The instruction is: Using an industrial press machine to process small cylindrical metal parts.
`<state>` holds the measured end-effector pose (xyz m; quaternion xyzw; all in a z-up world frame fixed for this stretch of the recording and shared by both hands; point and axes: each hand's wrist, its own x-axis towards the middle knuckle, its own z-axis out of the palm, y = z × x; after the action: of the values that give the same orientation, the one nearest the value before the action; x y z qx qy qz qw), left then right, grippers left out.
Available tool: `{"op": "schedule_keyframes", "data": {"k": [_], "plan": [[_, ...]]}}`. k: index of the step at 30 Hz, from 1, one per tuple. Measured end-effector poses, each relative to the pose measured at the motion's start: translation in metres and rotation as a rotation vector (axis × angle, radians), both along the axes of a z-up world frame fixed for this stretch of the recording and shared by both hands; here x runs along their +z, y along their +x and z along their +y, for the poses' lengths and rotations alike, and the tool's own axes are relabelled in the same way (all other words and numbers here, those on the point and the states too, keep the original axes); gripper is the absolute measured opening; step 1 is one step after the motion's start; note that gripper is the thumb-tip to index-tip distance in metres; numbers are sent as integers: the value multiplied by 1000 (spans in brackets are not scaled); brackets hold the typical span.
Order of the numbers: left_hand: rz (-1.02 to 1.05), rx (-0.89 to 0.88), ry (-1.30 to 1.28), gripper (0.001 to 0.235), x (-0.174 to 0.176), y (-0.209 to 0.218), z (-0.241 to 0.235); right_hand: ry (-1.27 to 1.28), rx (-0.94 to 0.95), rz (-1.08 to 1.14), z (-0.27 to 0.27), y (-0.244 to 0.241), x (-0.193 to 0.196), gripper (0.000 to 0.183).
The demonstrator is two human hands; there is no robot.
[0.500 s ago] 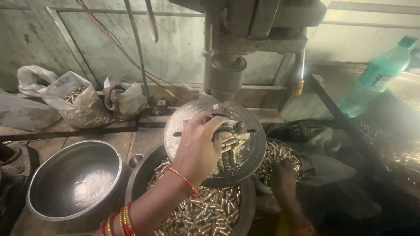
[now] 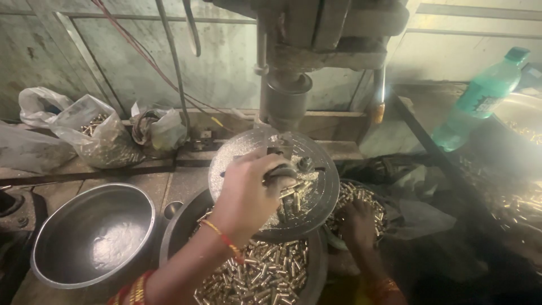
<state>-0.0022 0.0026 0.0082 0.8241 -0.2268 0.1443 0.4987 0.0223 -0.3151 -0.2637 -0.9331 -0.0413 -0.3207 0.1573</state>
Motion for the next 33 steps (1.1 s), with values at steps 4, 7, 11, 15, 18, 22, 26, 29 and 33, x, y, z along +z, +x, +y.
{"op": "schedule_keyframes", "data": {"k": [4,7,11,15,18,22,26,29,33], "plan": [[-1,-5,13,26,12,0,21,-114,-8,-116,-2,8,-17,18],[237,64,45,36,18,-2,35,2,-103,86,3,6,-17,14],[181,59,104,32,10,1,43,-6,-58,109,10,6,-13,30],[312,111,125,42,16,-1,44,-28,-62,72,16,12,-11,34],[340,99,108,42,14,0,46,-43,-51,56,17,9,-10,35],[246,66,140,44,-2,9,52,-42,-82,154,15,7,-12,28],[333,105,151,50,-3,10,47,-37,-84,67,-2,18,-40,27],[436,85,116,49,4,5,49,217,-121,60,-6,25,-34,26],[445,-97,-141,42,-25,21,50,661,-16,-144,22,2,75,22]]}}
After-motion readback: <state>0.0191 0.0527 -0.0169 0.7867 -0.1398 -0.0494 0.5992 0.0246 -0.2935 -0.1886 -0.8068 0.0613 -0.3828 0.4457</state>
